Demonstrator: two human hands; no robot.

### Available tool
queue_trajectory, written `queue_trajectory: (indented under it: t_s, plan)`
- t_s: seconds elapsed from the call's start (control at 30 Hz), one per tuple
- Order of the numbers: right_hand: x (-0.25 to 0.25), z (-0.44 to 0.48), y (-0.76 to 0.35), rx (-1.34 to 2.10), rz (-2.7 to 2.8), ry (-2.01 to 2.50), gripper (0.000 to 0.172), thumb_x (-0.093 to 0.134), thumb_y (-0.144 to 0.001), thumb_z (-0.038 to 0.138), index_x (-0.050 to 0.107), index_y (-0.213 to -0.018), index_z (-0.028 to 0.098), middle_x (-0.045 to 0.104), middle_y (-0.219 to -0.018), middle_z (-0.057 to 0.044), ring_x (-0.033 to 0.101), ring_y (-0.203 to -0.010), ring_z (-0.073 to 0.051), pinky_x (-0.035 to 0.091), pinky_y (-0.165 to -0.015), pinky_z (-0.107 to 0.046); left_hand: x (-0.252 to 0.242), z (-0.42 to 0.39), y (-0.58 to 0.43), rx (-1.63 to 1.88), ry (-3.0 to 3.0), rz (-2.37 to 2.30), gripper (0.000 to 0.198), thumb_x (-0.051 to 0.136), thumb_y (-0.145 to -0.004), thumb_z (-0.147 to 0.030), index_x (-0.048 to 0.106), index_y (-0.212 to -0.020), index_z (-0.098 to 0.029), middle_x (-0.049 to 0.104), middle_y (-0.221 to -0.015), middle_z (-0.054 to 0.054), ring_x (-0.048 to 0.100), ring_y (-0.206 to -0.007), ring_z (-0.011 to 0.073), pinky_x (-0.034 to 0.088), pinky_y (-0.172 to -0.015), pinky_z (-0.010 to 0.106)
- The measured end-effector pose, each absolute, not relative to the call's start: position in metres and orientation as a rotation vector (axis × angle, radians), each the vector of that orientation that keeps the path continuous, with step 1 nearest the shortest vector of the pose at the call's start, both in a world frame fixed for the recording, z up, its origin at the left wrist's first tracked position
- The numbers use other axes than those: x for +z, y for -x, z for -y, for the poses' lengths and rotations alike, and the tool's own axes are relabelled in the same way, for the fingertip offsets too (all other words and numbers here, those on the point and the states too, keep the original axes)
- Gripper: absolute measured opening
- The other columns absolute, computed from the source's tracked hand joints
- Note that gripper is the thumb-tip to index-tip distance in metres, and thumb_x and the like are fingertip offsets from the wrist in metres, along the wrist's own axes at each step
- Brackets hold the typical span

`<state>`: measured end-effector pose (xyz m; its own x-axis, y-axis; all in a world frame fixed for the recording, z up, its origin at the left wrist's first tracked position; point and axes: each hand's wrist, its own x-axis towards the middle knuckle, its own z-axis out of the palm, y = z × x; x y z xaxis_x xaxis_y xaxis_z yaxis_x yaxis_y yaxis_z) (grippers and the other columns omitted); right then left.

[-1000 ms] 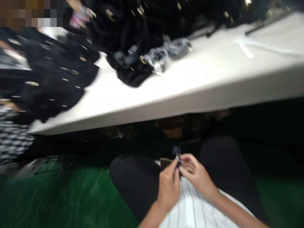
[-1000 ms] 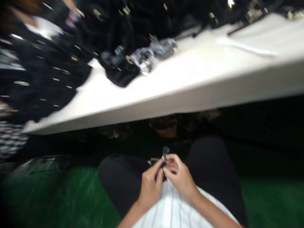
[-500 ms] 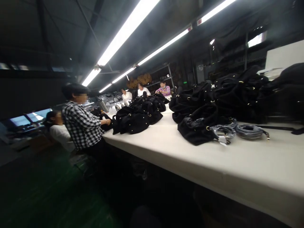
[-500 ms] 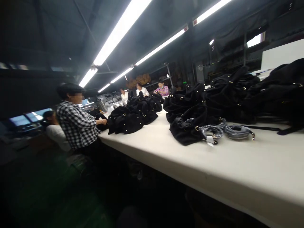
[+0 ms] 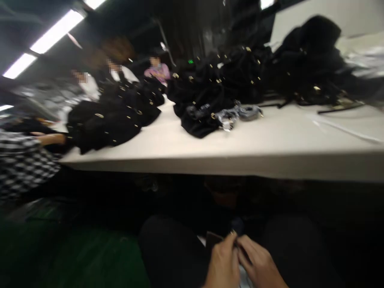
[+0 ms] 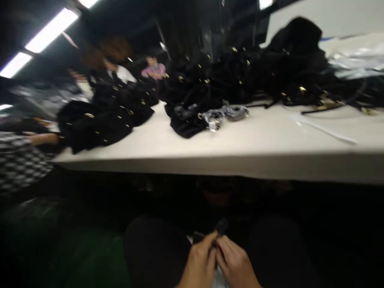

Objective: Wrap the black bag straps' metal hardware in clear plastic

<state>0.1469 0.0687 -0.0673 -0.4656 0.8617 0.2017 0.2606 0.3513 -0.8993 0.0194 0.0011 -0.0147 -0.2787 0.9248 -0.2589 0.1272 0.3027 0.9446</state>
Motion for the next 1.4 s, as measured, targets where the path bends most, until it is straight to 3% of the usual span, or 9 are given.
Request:
queue_trajectory:
  t_s: [0.07,0.13,0.2,0.4,0.63,0.83,1.0,1.27,1.4]
  plan:
    - [-0.066,-0.051,-0.161,1.062,2.086,0.822,0.019,0.048,-0.089,0.025,0.067,-0.085,0.025,0.067,-0.076,-0.008,0.067,-0.070,-0.023,0.058,-0.064,-0.038,-0.015,0.012,-0.027,1.056,-0.901,-1.664,0.036,0.065,-0.081,-0.033,0.068,-0.115,-0.022,0.068,-0.081,0.010,0.066,-0.078,0.0271,0.053,-0.069,0.035]
    - [-0.065,-0.046,-0.169,1.055,2.157,0.784,0.018,0.045,-0.090,0.019,0.060,-0.081,0.020,0.064,-0.074,-0.007,0.063,-0.068,-0.020,0.054,-0.065,-0.032,-0.019,0.013,-0.027,1.007,-0.822,-1.600,0.039,0.063,-0.085,-0.035,0.064,-0.119,-0.017,0.058,-0.061,0.001,0.055,-0.055,0.0171,0.046,-0.055,0.027]
    - [-0.066,-0.048,-0.173,1.092,2.128,0.797,0.014,0.046,-0.090,0.018,0.057,-0.080,0.019,0.060,-0.071,-0.004,0.059,-0.066,-0.016,0.050,-0.064,-0.029,-0.024,0.010,-0.027,0.975,-0.718,-1.503,0.043,0.065,-0.085,-0.036,0.059,-0.122,-0.014,0.054,-0.057,-0.003,0.048,-0.049,0.0126,0.042,-0.051,0.023]
    - [-0.060,-0.052,-0.180,1.351,1.862,1.018,0.009,0.051,-0.090,0.019,0.057,-0.085,0.019,0.061,-0.079,-0.003,0.057,-0.066,-0.014,0.047,-0.062,-0.025,-0.018,0.024,-0.031,0.944,-0.686,-1.514,0.047,0.063,-0.089,-0.039,0.053,-0.127,-0.013,0.066,-0.075,0.004,0.056,-0.060,0.0133,0.047,-0.057,0.024]
    - [-0.066,-0.053,-0.178,1.270,1.997,0.898,0.010,0.049,-0.090,0.016,0.058,-0.085,0.019,0.060,-0.076,-0.003,0.054,-0.064,-0.014,0.044,-0.062,-0.027,-0.011,0.031,-0.024,0.893,-0.708,-1.684,0.026,0.067,-0.085,-0.038,0.066,-0.094,-0.013,0.064,-0.068,0.003,0.047,-0.049,0.0090,0.037,-0.046,0.019]
    - [-0.065,-0.051,-0.175,1.119,2.077,0.742,0.015,0.043,-0.089,0.011,0.054,-0.081,0.019,0.057,-0.072,-0.004,0.053,-0.065,-0.016,0.042,-0.063,-0.028,-0.022,0.023,-0.031,0.853,-0.871,-1.789,0.021,0.065,-0.087,-0.035,0.062,-0.096,-0.015,0.068,-0.080,0.006,0.064,-0.072,0.0169,0.048,-0.064,0.023]
    - [-0.064,-0.052,-0.178,1.205,2.001,0.775,0.011,0.047,-0.089,0.013,0.053,-0.082,0.019,0.057,-0.072,-0.002,0.052,-0.062,-0.014,0.041,-0.061,-0.026,-0.018,0.020,-0.037,0.907,-0.774,-1.736,0.024,0.064,-0.089,-0.036,0.052,-0.100,-0.017,0.063,-0.070,0.000,0.054,-0.054,0.0112,0.042,-0.053,0.021]
    - [-0.059,-0.055,-0.184,1.417,1.776,1.066,0.006,0.052,-0.090,0.018,0.056,-0.086,0.018,0.063,-0.083,-0.003,0.056,-0.067,-0.013,0.044,-0.063,-0.025,-0.012,0.036,-0.026,0.865,-0.703,-1.647,0.040,0.065,-0.088,-0.039,0.056,-0.120,-0.015,0.067,-0.082,0.005,0.055,-0.057,0.0122,0.044,-0.054,0.023]
    - [-0.062,-0.052,-0.184,1.413,1.802,1.031,0.007,0.052,-0.092,0.018,0.058,-0.088,0.018,0.061,-0.082,-0.002,0.055,-0.066,-0.013,0.044,-0.063,-0.025,-0.006,0.038,-0.019,0.762,-0.982,-1.729,0.030,0.059,-0.092,-0.033,0.066,-0.116,-0.017,0.068,-0.095,0.008,0.064,-0.082,0.0193,0.050,-0.072,0.029]
